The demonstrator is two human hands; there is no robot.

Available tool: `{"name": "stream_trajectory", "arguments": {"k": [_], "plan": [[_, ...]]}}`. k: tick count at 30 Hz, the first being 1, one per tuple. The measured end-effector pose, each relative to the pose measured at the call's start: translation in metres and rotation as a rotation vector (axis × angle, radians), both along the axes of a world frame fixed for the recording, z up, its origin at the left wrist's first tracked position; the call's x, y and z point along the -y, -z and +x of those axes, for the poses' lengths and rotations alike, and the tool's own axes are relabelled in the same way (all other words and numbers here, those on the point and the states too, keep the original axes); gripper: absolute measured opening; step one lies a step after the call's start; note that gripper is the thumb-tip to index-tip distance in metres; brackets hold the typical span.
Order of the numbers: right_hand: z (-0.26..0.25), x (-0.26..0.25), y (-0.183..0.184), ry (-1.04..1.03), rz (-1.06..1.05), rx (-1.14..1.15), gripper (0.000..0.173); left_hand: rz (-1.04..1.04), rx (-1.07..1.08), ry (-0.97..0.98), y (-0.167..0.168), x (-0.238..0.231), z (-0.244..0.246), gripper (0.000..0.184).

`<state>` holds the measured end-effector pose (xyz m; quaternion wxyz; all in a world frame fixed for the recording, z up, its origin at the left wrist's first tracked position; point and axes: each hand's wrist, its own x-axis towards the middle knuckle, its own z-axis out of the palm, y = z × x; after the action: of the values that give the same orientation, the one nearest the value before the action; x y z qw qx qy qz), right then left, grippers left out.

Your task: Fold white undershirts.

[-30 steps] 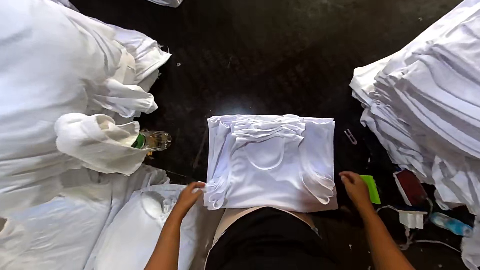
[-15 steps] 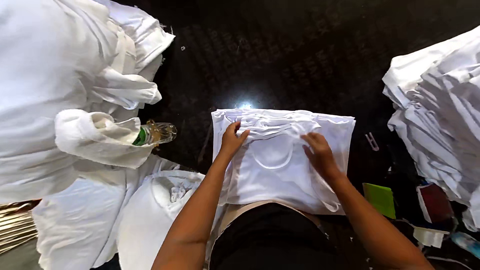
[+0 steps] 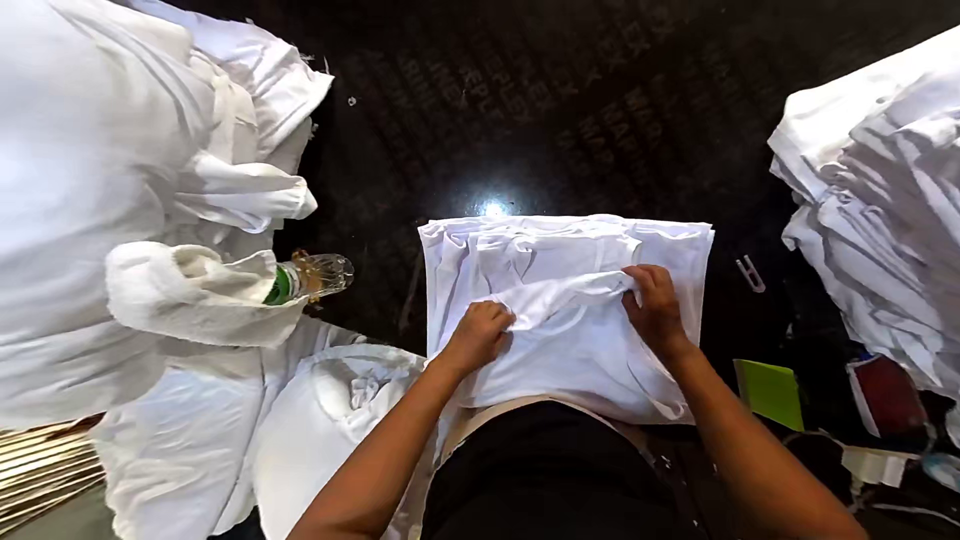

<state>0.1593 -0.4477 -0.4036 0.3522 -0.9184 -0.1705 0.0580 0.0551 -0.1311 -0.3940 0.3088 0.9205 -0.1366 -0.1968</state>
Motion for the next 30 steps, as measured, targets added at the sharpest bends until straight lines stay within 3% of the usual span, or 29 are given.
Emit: {"name": "stream_trajectory", "arguments": {"k": [2,7,9,12,14,16,20,23,30], "plan": [[0.023,0.0,0.0,-0.008,0.012,-0.069,0.021,-0.022,-0.059,-0.012,-0.005,0.001,0.002,0.028],[0.043,-0.003,0.002,-0.065,-0.013,-0.167,0.022,0.022,-0.072,-0.531,-0.014,0.021,0.048,0.029],[0.025,-0.007,-0.003,-0.122,-0.032,-0.06,0.021,0.027,-0.076,-0.608,-0.007,0.028,0.069,0.029],[-0.02,-0.008,-0.001,-0.294,0.021,0.187,0.016,0.012,-0.164,-0.642,-0.003,0.041,0.093,0.036],[-0.049,-0.006,0.0,-0.404,0.056,0.219,0.014,0.032,-0.258,-0.676,-0.001,0.047,0.1,0.041],[-0.068,-0.005,0.004,-0.452,0.071,0.238,0.012,0.079,-0.269,-0.698,-0.003,0.048,0.1,0.033],[-0.085,0.002,0.011,-0.458,0.102,0.252,0.014,0.283,0.005,-0.703,-0.008,0.03,0.088,0.019],[-0.085,0.006,0.01,-0.454,0.134,0.241,0.013,0.353,0.127,-0.703,-0.003,0.01,0.084,0.034],[-0.055,0.011,-0.004,-0.37,0.183,0.11,0.013,0.062,0.14,-0.509,-0.012,0.022,0.052,0.046]]}}
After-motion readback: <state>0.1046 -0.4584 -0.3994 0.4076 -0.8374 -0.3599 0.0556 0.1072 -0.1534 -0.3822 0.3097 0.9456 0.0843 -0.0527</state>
